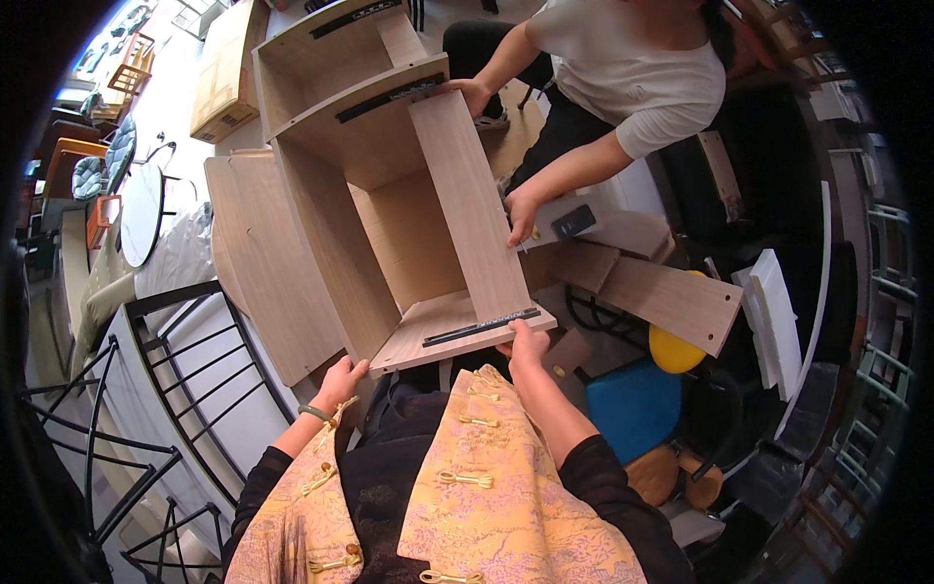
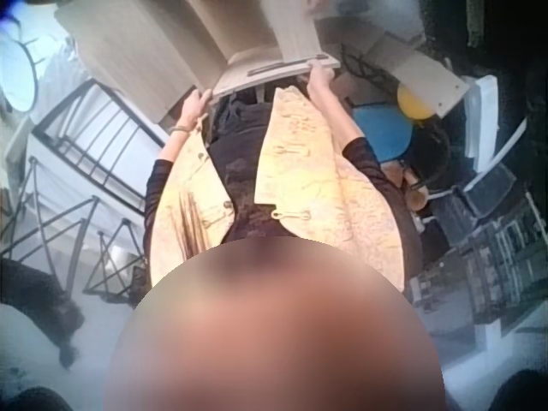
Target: The person assembles a wooden cabinet by aligning panels, inserting dowels, and fastening screws with a screwdriver. A second person assists by holding parts and using a power drill. The cabinet is gradually built up from flat panels into a multi-compartment structure.
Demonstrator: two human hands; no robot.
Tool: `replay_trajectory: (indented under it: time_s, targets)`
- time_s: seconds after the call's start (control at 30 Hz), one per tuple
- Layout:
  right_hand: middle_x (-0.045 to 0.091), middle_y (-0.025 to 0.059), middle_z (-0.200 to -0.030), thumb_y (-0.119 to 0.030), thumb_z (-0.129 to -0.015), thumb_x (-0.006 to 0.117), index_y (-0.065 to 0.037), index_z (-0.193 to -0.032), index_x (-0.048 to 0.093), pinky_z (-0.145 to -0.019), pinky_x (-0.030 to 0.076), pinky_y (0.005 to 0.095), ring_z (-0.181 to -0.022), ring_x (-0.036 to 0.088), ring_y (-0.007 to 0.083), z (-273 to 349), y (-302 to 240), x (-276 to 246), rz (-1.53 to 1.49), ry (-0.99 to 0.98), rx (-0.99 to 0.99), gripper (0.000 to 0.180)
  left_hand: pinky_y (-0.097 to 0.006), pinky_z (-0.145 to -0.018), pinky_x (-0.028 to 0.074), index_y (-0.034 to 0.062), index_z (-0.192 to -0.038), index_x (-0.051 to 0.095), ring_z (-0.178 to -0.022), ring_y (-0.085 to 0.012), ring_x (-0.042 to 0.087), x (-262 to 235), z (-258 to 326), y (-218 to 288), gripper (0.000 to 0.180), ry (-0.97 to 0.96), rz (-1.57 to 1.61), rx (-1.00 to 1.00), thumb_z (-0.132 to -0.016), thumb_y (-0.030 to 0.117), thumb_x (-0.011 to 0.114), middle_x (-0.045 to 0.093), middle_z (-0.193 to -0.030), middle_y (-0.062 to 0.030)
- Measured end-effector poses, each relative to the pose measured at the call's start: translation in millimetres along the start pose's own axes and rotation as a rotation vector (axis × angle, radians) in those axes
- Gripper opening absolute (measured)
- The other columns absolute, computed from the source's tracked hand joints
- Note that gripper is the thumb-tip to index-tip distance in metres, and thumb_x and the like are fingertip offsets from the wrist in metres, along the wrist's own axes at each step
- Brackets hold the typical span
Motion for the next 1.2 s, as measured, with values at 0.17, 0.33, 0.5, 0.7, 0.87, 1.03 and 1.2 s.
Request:
replay_trajectory:
  time_s: [0.17,0.33,0.5,0.7,0.87,1.03,1.2]
  targets:
    - [0.062,0.0134,-0.085,-0.01,-0.072,0.061,0.006,-0.093,0.053,-0.046,0.054,0.0329,-0.067,0.064,0.0233,-3.7,-1.9,-1.6,0.054,0.032,-0.014,0.027,-0.045,-0.078,0.047,-0.0049,-0.091,0.055,-0.09,-0.0417,0.06,3.7,-6.1,-1.8,0.055,-0.025,0.029,0.04,-0.086,0.05,0.053,0.062,-0.091,-0.0281]
    - [0.063,0.014,-0.086,-0.018,-0.071,0.063,0.005,-0.094,0.054,-0.045,0.052,0.0307,-0.067,0.064,0.023,-5.8,0.8,-1.9,0.135,0.109,-0.03,0.034,-0.047,-0.08,0.047,-0.0067,-0.093,0.056,-0.092,-0.0435,0.06,3.7,-10.7,-1.9,0.061,-0.06,-0.029,0.051,-0.085,0.054,0.051,0.062,-0.093,-0.0298]
    - [0.06,0.011,-0.083,-0.018,-0.07,0.062,-0.002,-0.096,0.054,-0.06,0.054,0.0401,-0.069,0.062,0.0242,-2.0,6.6,3.1,0.087,0.104,0.115,0.031,-0.046,-0.086,0.046,-0.0084,-0.102,0.059,-0.099,-0.0424,0.059,-0.1,-17.6,6.2,0.067,-0.166,-0.141,-0.02,-0.084,0.055,0.046,0.061,-0.1,-0.0309]
    - [0.059,0.0127,-0.088,-0.014,-0.07,0.061,-0.001,-0.101,0.053,-0.064,0.055,0.0446,-0.074,0.062,0.0275,11.9,16.8,-0.9,0.012,0.078,0.112,0.035,-0.046,-0.087,0.046,-0.0071,-0.098,0.063,-0.098,-0.0428,0.059,-7.7,-15.0,5.9,0.056,-0.139,-0.191,-0.027,-0.079,0.043,0.048,0.061,-0.1,-0.0311]
    - [0.06,0.0119,-0.085,-0.012,-0.07,0.06,-0.001,-0.096,0.054,-0.064,0.056,0.045,-0.07,0.063,0.0277,6.4,17.8,-1.9,-0.005,0.031,0.088,0.029,-0.045,-0.088,0.046,-0.0066,-0.098,0.063,-0.099,-0.0426,0.059,-6.6,-13.7,4.3,0.053,-0.121,-0.138,0.009,-0.079,0.04,0.047,0.061,-0.1,-0.031]
    - [0.06,0.0151,-0.091,-0.008,-0.071,0.06,0.0,-0.101,0.052,-0.066,0.057,0.0479,-0.079,0.064,0.0303,1.7,15.9,-3.4,-0.002,0.004,0.128,0.033,-0.048,-0.081,0.047,-0.0094,-0.085,0.063,-0.09,-0.0457,0.06,-2.0,-14.6,4.6,0.053,-0.025,-0.119,0.051,-0.08,0.04,0.044,0.06,-0.089,-0.0337]
    - [0.06,0.0146,-0.092,-0.009,-0.07,0.06,0.001,-0.1,0.051,-0.064,0.057,0.0464,-0.079,0.064,0.0295,3.6,16.7,-5.1,-0.017,0.012,0.11,0.033,-0.047,-0.084,0.047,-0.0075,-0.089,0.065,-0.093,-0.044,0.06,2.1,-17.1,0.4,0.053,-0.066,-0.185,0.019,-0.079,0.041,0.045,0.061,-0.093,-0.0319]
Point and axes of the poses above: each hand's wrist, its own z-axis away from the middle knuckle, its own x-axis out of the palm, y = z × x, the point moved 3 cm from there along -z, towards the middle knuckle
